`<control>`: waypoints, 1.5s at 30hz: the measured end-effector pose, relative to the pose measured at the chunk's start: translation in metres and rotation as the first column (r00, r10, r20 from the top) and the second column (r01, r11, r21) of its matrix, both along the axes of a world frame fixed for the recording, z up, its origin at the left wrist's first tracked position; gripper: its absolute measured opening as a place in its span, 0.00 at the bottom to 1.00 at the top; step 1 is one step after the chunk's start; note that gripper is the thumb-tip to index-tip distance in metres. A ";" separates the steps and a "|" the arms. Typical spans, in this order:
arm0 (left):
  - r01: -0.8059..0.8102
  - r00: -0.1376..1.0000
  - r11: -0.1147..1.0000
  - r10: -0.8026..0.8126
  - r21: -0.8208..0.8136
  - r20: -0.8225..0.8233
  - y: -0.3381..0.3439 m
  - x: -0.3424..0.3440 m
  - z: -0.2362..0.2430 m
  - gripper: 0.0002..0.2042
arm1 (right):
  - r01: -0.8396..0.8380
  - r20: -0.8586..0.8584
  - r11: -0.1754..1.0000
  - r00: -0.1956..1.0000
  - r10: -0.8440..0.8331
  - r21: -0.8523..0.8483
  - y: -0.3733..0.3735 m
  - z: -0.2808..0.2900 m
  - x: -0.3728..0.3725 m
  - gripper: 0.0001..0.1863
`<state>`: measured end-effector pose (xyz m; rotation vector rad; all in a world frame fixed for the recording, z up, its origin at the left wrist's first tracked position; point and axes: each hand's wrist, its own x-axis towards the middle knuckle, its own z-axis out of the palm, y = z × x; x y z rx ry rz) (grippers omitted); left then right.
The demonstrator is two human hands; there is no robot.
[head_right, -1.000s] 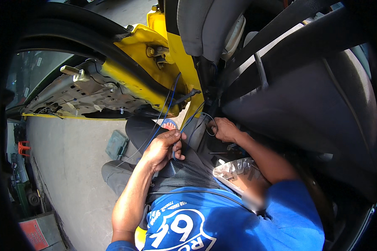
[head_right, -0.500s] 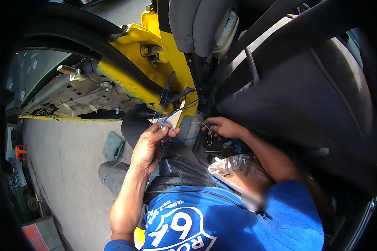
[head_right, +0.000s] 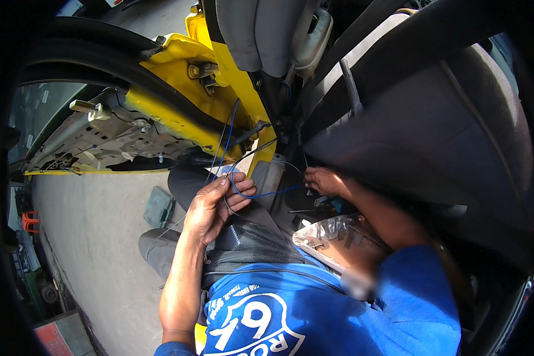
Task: The person routes a blue wire through the door jamb of a yellow car, pulling it from the interior toward the door frame and then tucking it into the door cavity.
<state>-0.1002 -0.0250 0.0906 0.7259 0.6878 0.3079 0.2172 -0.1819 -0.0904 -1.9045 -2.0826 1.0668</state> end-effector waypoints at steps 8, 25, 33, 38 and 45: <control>-0.129 0.909 0.911 0.267 0.392 -0.321 0.027 -0.019 0.000 0.16 | -0.009 0.068 0.988 0.998 -0.002 0.154 -0.037 0.008 0.016 0.10; 0.328 0.914 -0.406 -0.092 0.853 -0.395 -0.082 0.091 -0.011 0.36 | -0.126 0.138 0.992 0.982 0.127 -0.014 -0.036 0.120 -0.018 0.13; 0.720 0.567 -0.218 -0.364 0.659 -0.739 -0.065 0.118 -0.031 0.24 | 0.071 -0.089 0.986 0.994 -0.058 0.148 -0.050 0.116 -0.013 0.11; 0.687 0.608 -0.249 -0.317 0.683 -0.728 -0.031 0.062 0.005 0.16 | 0.191 0.139 0.975 0.969 -0.206 0.113 -0.062 0.109 0.007 0.10; 0.757 0.380 -0.563 -0.034 0.332 -0.924 0.019 0.051 0.007 0.13 | 0.182 0.076 0.976 0.978 -0.192 0.123 -0.065 0.081 0.014 0.12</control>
